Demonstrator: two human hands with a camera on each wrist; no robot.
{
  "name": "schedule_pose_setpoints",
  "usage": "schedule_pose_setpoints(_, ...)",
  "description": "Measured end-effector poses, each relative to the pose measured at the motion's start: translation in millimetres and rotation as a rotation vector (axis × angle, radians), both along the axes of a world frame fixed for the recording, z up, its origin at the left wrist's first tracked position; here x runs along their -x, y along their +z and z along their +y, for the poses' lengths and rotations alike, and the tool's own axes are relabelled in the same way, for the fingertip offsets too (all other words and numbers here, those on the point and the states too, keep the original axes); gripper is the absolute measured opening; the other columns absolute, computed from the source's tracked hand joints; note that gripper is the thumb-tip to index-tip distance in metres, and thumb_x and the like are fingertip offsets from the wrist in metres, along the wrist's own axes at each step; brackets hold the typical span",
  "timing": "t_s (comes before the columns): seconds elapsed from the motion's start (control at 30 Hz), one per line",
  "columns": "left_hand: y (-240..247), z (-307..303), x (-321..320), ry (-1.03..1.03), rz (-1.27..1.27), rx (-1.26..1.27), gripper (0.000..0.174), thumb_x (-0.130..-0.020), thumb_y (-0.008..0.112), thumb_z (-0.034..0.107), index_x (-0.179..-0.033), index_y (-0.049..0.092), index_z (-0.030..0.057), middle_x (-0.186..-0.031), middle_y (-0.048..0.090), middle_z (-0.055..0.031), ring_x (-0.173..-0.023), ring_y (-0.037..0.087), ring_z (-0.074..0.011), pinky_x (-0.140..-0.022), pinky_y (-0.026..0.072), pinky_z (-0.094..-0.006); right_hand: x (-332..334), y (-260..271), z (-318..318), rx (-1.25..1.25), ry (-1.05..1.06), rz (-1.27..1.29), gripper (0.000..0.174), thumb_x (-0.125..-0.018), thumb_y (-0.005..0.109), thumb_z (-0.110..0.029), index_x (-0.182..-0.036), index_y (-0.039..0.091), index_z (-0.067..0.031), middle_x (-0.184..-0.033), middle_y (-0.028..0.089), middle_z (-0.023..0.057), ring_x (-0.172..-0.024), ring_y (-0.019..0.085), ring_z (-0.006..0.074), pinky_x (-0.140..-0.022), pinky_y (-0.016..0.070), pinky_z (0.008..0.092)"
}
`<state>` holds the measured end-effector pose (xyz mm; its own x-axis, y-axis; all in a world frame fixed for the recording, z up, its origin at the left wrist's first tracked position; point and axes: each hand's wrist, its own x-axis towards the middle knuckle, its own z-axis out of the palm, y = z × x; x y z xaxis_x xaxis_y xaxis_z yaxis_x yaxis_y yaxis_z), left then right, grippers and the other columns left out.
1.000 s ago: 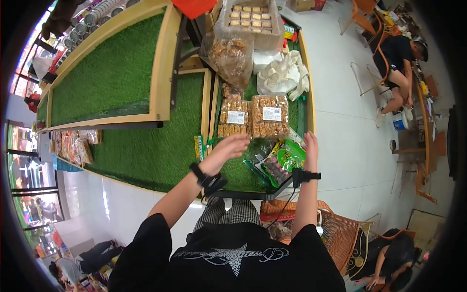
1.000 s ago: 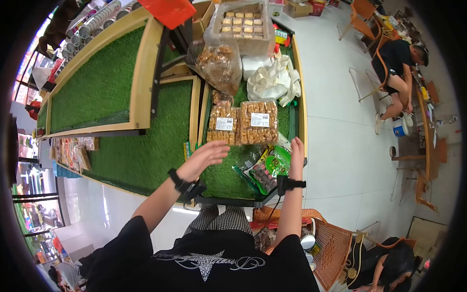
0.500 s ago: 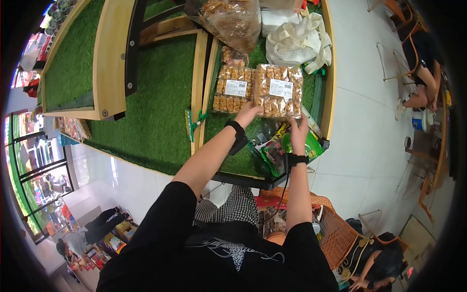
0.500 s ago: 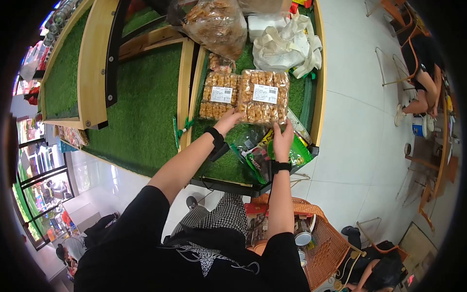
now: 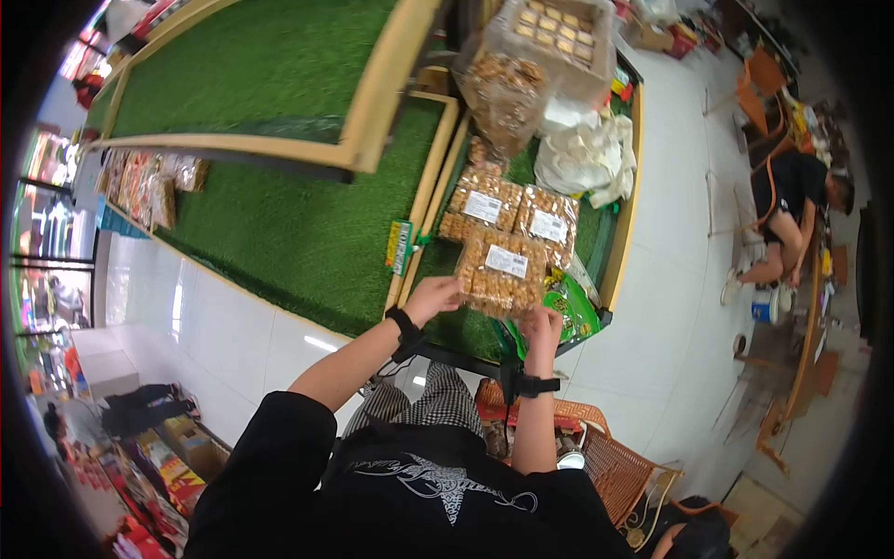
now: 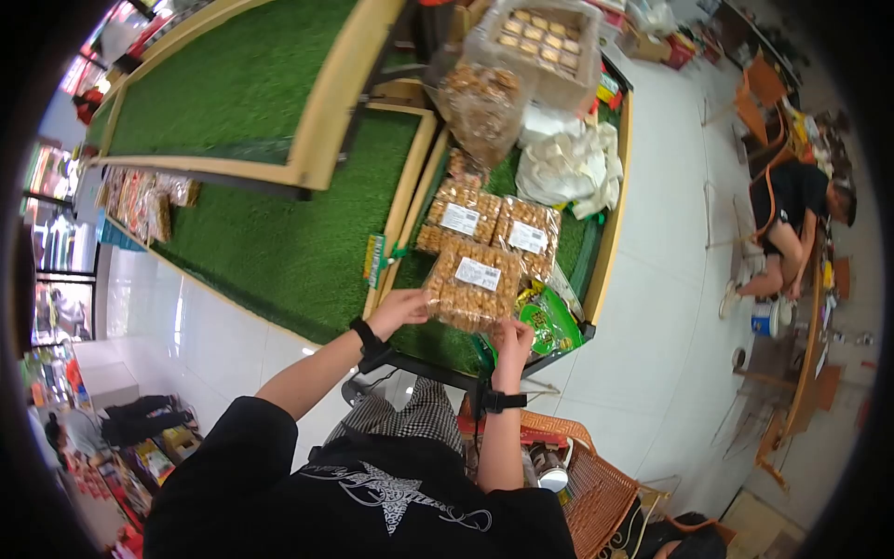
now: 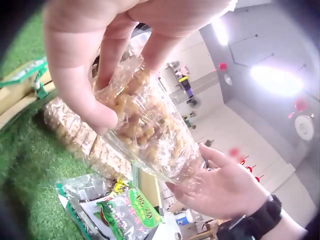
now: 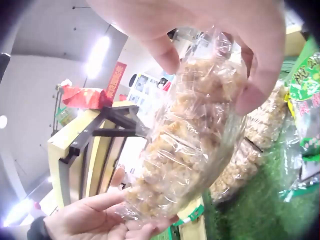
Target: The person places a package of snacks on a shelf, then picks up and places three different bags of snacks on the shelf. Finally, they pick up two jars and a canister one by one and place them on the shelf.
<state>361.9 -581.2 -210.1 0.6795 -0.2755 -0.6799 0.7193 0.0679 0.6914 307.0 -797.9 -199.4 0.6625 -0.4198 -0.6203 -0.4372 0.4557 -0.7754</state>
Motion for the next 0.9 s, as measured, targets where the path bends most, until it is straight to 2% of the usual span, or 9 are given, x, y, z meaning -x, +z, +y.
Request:
schedule_pose_setpoints(0.1,39,26,43,0.112,-0.102,0.009,0.041,-0.088,0.055,0.03,-0.111,0.053,-0.004,-0.09,0.057,-0.0057,-0.078,0.058,-0.0119,-0.072,0.05,-0.0231,19,-3,18,0.019,0.079,-0.17,0.023,-0.085,0.06,-0.02,-0.098,0.048,-0.0063,-0.095,0.052,0.0022,-0.083,0.05,0.0096,-0.068,0.0417,0.0219)
schedule_pose_setpoints(0.17,72,57,72,0.159,-0.147,-0.041,0.042,-0.088,0.055,0.026,-0.117,0.05,-0.0044,-0.093,0.059,-0.0063,-0.08,0.059,-0.0123,-0.075,0.0494,-0.024,29,43,42,0.022,0.187,-0.181,0.038,-0.085,0.06,-0.021,-0.114,0.046,-0.0001,-0.099,0.053,0.0026,-0.089,0.051,0.0097,-0.073,0.0406,0.0214)
schedule_pose_setpoints(0.27,125,117,117,0.189,-0.349,-0.096,0.039,-0.087,0.055,0.019,-0.119,0.05,-0.0023,-0.09,0.061,-0.0048,-0.078,0.057,-0.0086,-0.073,0.0477,-0.0217,48,85,76,-0.183,0.533,-0.166,0.054,-0.085,0.059,-0.023,-0.126,0.037,0.0039,-0.109,0.055,0.0068,-0.088,0.053,0.0097,-0.071,0.0415,0.0198)
schedule_pose_setpoints(0.4,166,197,197,0.357,-0.522,-0.109,0.04,-0.086,0.056,0.013,-0.122,0.047,-0.0039,-0.101,0.059,-0.0063,-0.082,0.057,-0.0094,-0.075,0.0469,-0.0222,87,128,159,-0.081,0.79,-0.255,0.053,-0.082,0.061,-0.017,-0.125,0.038,0.0041,-0.095,0.055,0.0034,-0.08,0.051,0.008,-0.066,0.0385,0.02)
schedule_pose_setpoints(0.47,175,237,241,0.475,-0.562,-0.066,0.048,-0.085,0.057,0.012,-0.127,0.041,-0.0048,-0.116,0.052,-0.0088,-0.088,0.056,-0.0104,-0.078,0.0454,-0.0237,112,139,208,-0.104,0.848,-0.371,0.05,-0.082,0.06,-0.009,-0.124,0.039,0.0052,-0.096,0.055,0.0036,-0.084,0.05,0.0094,-0.073,0.0397,0.0215)
schedule_pose_setpoints(0.57,190,286,311,0.668,-0.548,-0.119,0.052,-0.083,0.059,0.013,-0.129,0.039,-0.0038,-0.119,0.05,-0.011,-0.09,0.054,-0.0116,-0.081,0.044,-0.025,152,138,274,-0.132,0.978,-0.431,0.048,-0.081,0.061,-0.005,-0.123,0.041,0.0055,-0.098,0.055,0.0033,-0.089,0.05,0.0109,-0.08,0.0402,0.023)
schedule_pose_setpoints(0.63,194,318,352,0.758,-0.557,-0.155,0.055,-0.082,0.061,0.014,-0.129,0.039,-0.0019,-0.114,0.052,-0.0099,-0.09,0.054,-0.0119,-0.081,0.0432,-0.0256,175,135,309,-0.15,1.204,-0.439,0.047,-0.08,0.063,-0.007,-0.121,0.043,0.0052,-0.101,0.054,0.003,-0.091,0.05,0.0094,-0.08,0.0404,0.0223)
schedule_pose_setpoints(0.73,201,355,408,0.794,-0.452,-0.218,0.057,-0.081,0.062,0.012,-0.132,0.038,0.0027,-0.099,0.053,-0.0043,-0.087,0.053,-0.0099,-0.078,0.0435,-0.0237,195,121,345,-0.149,1.359,-0.43,0.05,-0.08,0.064,-0.009,-0.122,0.043,0.0052,-0.099,0.054,0.0021,-0.088,0.05,0.0081,-0.078,0.0413,0.0218)
schedule_pose_setpoints(0.9,193,365,465,0.876,-0.436,-0.242,0.062,-0.08,0.062,0.007,-0.135,0.033,0.005,-0.1,0.052,-0.005,-0.087,0.053,-0.01,-0.078,0.0441,-0.0236,203,145,391,-0.167,1.598,-0.487,0.055,-0.079,0.063,-0.008,-0.127,0.04,0.0055,-0.1,0.057,0.0054,-0.088,0.052,0.0093,-0.078,0.0421,0.0234)
